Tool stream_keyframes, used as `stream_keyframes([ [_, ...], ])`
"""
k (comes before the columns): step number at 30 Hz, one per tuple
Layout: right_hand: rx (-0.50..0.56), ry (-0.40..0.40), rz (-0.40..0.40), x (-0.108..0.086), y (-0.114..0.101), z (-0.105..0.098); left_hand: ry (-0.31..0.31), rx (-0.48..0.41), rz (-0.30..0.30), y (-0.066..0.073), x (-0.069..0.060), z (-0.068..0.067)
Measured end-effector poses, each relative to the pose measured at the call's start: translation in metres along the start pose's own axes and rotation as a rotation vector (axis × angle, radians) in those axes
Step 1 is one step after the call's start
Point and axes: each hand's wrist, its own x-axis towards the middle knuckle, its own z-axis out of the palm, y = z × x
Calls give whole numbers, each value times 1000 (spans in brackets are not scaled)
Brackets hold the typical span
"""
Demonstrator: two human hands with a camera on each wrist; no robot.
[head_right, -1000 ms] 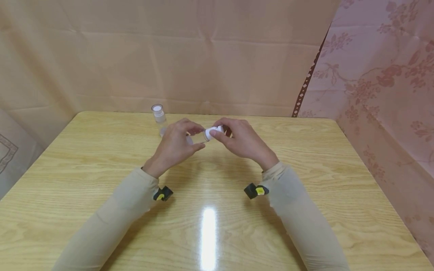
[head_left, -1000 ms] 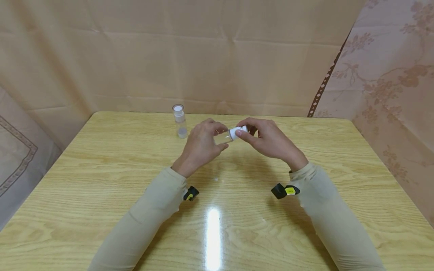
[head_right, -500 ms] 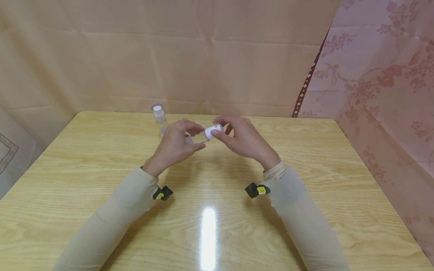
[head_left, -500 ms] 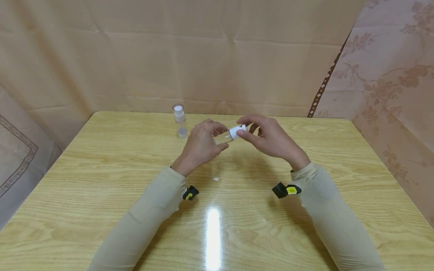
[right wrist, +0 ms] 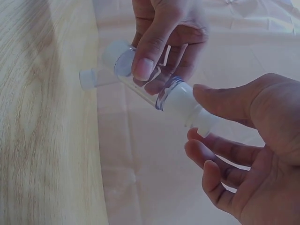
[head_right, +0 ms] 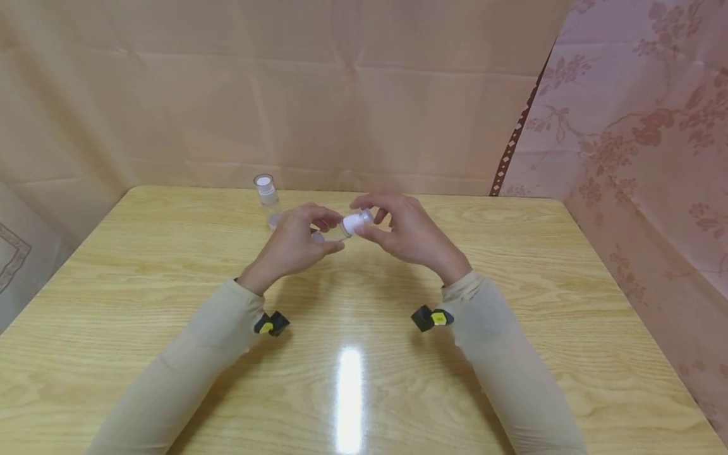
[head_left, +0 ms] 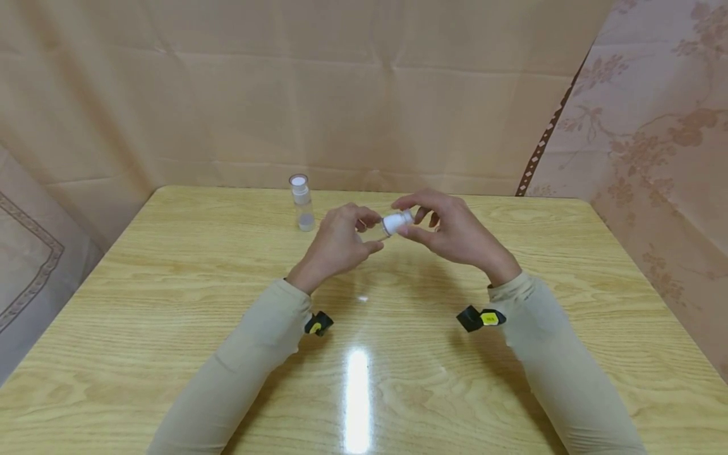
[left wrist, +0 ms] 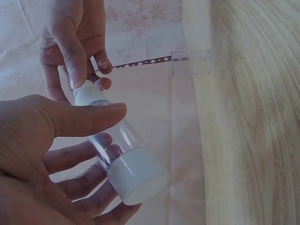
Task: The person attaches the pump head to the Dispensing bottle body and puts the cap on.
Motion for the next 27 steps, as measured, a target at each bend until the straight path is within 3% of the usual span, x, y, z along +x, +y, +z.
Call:
stream_keyframes([
  [12,-23,-9,-12,1,0,3,-20,-13,-10,0,-1,-1],
  [27,-27,-15,5,1,0,3,35,24,27,1,-2,0],
])
